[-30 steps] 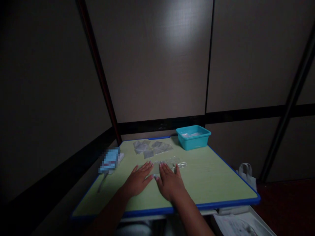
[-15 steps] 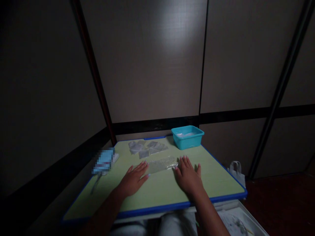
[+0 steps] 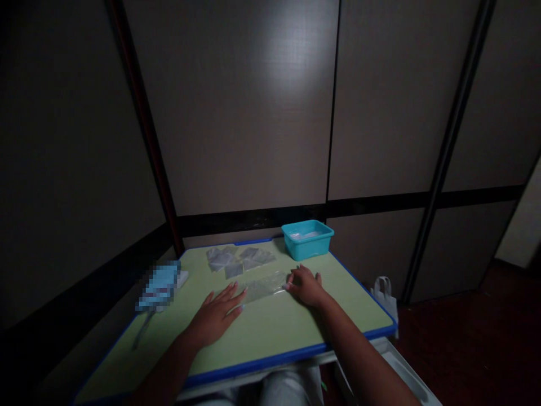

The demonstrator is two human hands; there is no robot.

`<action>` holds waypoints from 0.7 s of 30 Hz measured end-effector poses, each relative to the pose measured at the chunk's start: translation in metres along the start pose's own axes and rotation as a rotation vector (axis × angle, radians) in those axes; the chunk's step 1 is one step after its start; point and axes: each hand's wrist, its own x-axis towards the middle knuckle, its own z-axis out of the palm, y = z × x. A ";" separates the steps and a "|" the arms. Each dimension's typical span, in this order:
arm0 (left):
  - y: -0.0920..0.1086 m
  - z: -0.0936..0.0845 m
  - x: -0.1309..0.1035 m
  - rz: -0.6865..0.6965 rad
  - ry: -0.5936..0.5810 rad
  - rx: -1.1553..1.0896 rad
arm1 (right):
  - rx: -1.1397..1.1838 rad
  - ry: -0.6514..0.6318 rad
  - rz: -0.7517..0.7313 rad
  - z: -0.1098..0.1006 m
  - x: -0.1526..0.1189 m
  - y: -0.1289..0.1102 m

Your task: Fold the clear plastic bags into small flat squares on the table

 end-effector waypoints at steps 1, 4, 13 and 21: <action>0.000 0.000 0.000 0.000 -0.001 0.001 | 0.002 -0.004 -0.007 0.000 0.001 0.000; 0.000 0.001 0.000 -0.002 0.004 0.007 | 0.006 -0.028 -0.047 -0.001 0.002 0.000; -0.001 0.002 0.000 -0.004 0.010 0.000 | -0.041 0.100 -0.094 0.003 0.002 0.005; 0.001 0.000 -0.001 -0.011 -0.003 -0.003 | -0.223 0.128 -0.056 0.002 -0.003 -0.001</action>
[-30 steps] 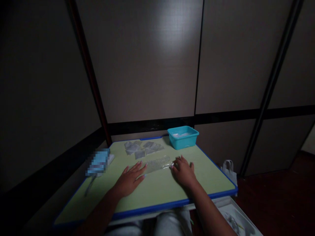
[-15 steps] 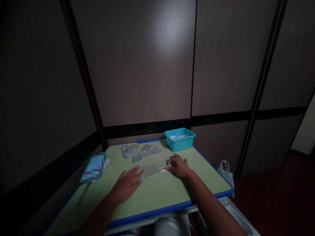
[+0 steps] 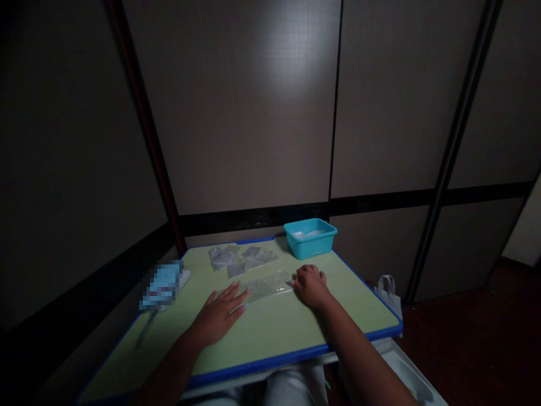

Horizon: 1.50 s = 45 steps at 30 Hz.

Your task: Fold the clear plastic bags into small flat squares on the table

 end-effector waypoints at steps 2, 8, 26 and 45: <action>0.001 -0.001 0.000 -0.004 -0.006 0.001 | -0.028 0.001 0.023 -0.002 -0.001 0.001; 0.002 -0.003 0.000 -0.010 -0.012 -0.015 | -0.116 0.126 0.223 -0.007 -0.004 -0.012; -0.002 0.002 0.000 0.039 0.036 -0.036 | -0.030 -0.219 -0.163 0.013 -0.050 -0.089; -0.002 0.005 0.001 0.029 0.038 -0.036 | -0.168 -0.051 0.101 0.012 -0.049 -0.063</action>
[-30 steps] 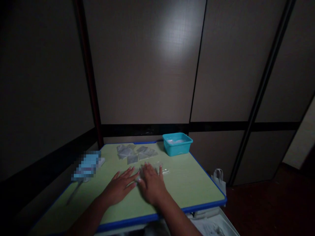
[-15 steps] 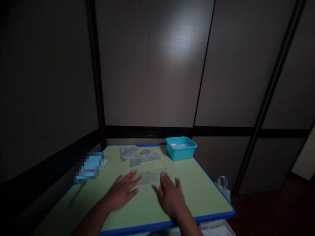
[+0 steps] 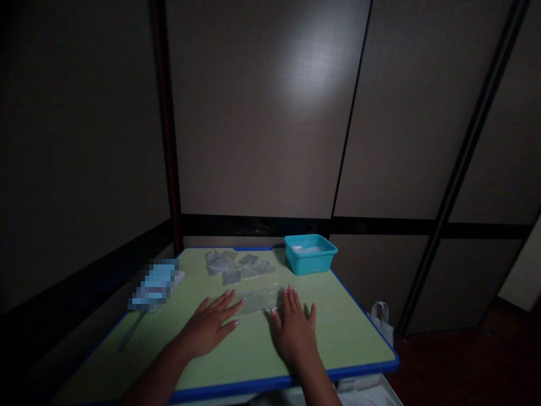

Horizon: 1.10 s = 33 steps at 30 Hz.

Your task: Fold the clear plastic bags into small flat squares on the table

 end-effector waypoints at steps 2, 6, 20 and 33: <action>0.000 0.001 0.000 -0.002 0.002 0.011 | 0.058 -0.014 -0.125 0.002 -0.005 -0.021; 0.000 0.000 0.000 -0.005 -0.001 0.031 | 0.174 -0.104 -0.353 0.006 -0.012 -0.052; 0.001 -0.001 0.000 -0.011 -0.009 0.028 | -0.021 -0.125 -0.040 0.000 -0.003 0.008; 0.018 -0.014 0.022 -0.040 0.237 0.117 | -0.017 -0.172 -0.296 -0.017 0.030 -0.019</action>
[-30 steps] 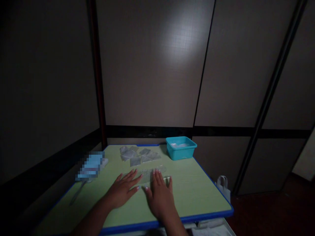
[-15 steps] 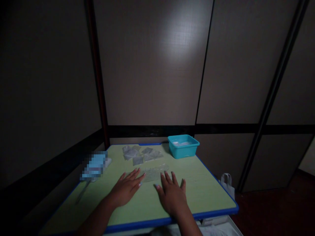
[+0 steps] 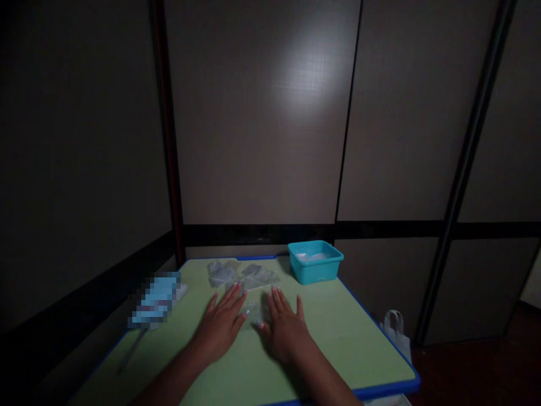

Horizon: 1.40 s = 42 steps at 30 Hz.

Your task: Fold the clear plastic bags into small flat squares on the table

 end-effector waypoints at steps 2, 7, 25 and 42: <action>0.000 0.005 0.012 -0.017 -0.037 -0.019 | 0.022 -0.030 -0.113 -0.002 0.018 -0.005; -0.012 0.019 0.025 0.040 -0.040 -0.067 | 0.085 -0.034 -0.190 0.009 0.046 0.000; -0.023 0.008 0.022 -0.051 0.052 -0.181 | 0.116 -0.038 -0.171 0.020 0.041 0.005; -0.027 -0.002 0.022 -0.110 0.092 -0.008 | -0.012 0.319 -0.059 0.001 0.040 0.004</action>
